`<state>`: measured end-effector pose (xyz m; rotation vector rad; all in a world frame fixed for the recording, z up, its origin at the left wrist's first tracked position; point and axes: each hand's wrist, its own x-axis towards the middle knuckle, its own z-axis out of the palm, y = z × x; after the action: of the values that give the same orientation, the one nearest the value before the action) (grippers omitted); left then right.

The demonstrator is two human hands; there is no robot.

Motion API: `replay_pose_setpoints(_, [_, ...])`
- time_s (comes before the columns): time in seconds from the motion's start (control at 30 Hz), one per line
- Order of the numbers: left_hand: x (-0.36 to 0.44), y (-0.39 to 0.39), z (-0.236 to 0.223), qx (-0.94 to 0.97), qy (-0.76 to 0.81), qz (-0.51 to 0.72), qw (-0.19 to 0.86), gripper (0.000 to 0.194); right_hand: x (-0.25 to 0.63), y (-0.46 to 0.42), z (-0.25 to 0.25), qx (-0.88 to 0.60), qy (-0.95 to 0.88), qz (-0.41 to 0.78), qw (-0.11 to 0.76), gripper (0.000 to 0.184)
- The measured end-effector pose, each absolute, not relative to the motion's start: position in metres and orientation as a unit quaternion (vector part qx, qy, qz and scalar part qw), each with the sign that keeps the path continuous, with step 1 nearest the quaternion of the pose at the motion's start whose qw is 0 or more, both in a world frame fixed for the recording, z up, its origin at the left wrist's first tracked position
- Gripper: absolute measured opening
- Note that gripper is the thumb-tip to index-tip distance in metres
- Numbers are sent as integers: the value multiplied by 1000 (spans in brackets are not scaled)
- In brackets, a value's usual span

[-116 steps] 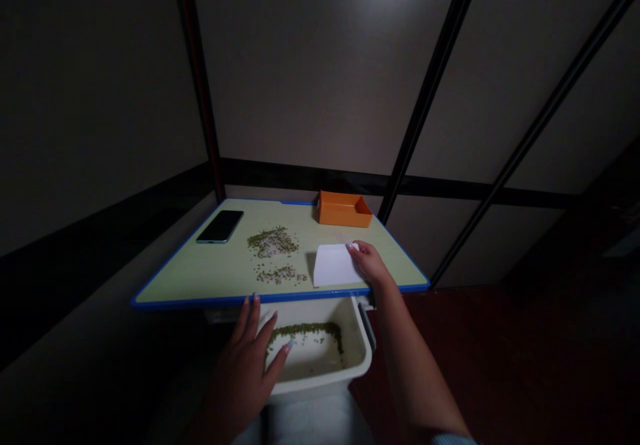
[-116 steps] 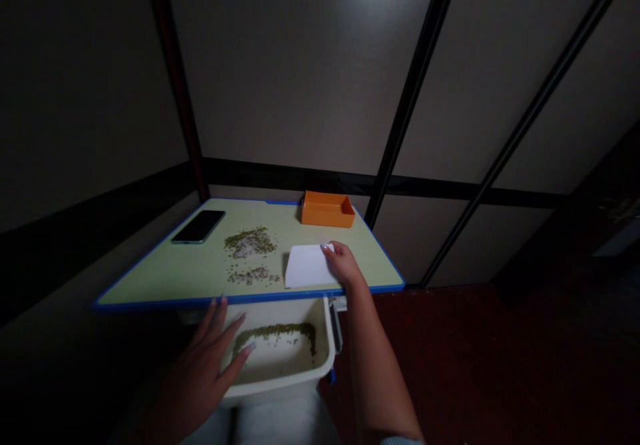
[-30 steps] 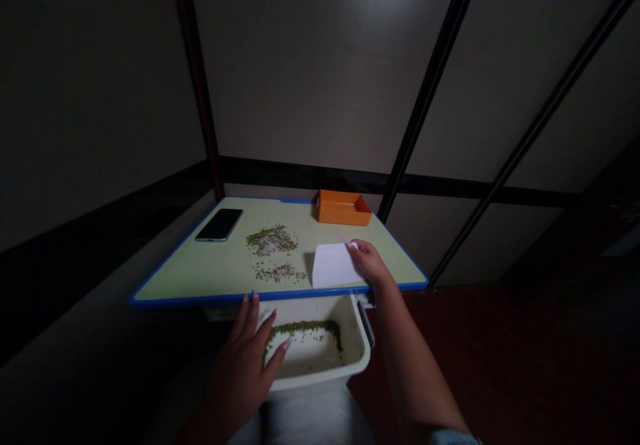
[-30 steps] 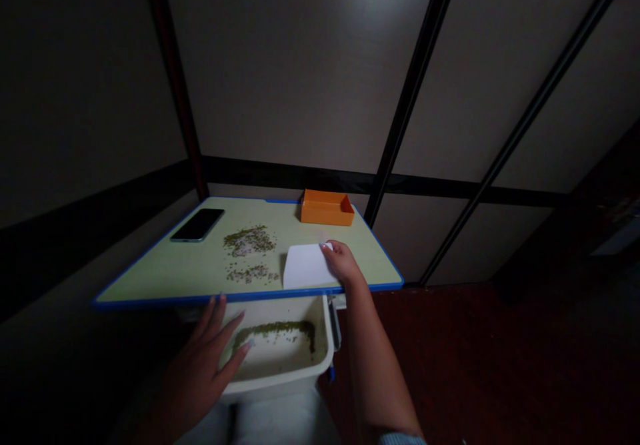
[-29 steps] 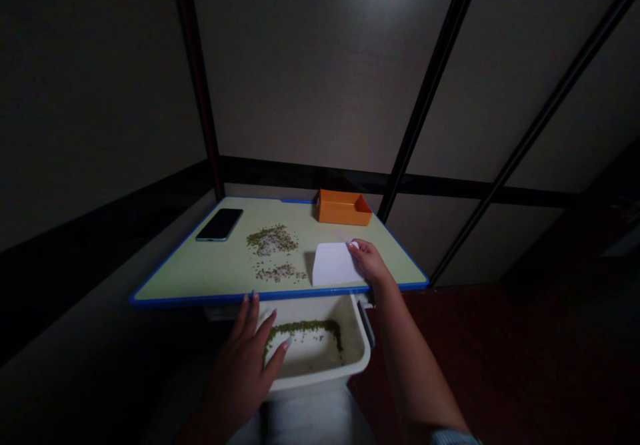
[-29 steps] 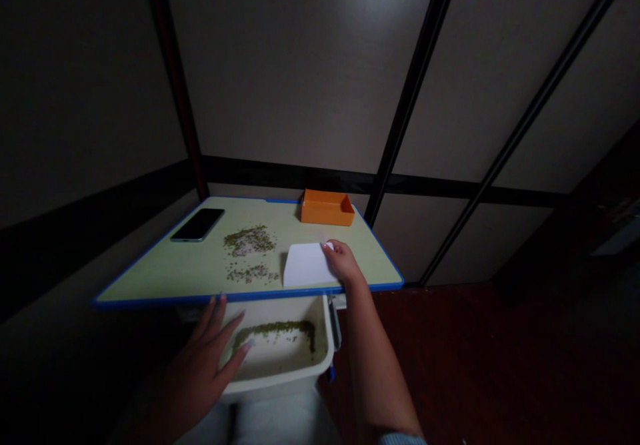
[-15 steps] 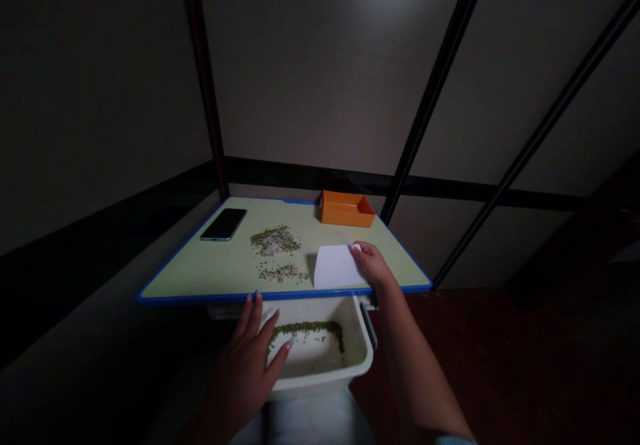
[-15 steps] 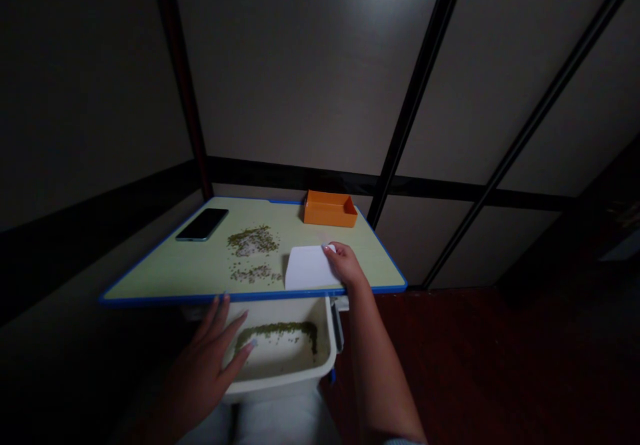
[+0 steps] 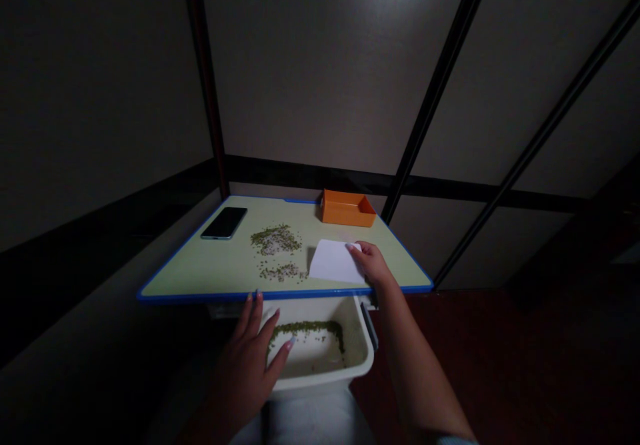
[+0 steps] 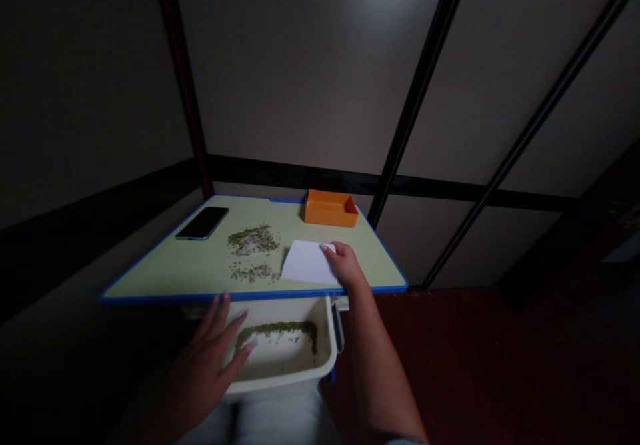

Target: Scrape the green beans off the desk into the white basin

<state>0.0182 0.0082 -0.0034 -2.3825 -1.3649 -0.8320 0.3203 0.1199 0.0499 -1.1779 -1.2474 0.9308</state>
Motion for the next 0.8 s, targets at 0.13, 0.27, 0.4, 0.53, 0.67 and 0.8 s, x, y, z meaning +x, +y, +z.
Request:
replay_pose_setpoints(0.13, [18,8,-3,-818,-482,-288,123,47,321,122,49,-503,-517,384,576,43])
replay_pose_setpoints(0.27, [19,6,-3,-818,-479,-297,115,47,321,123,47,-504,-508,372,591,43])
replay_pose_setpoints(0.4, [19,6,-3,-814,-484,-305,102,46,321,124,47,-509,-506,359,597,44])
replay_pose_setpoints(0.53, [20,6,-4,-813,-486,-307,96,46,322,124,47,-512,-508,353,597,45])
replay_pose_setpoints(0.67, [20,6,-5,-813,-489,-301,99,46,323,125,46,-510,-498,350,607,45])
replay_pose_setpoints(0.8, [20,6,-4,-812,-495,-295,95,46,322,126,47,-519,-480,350,615,46])
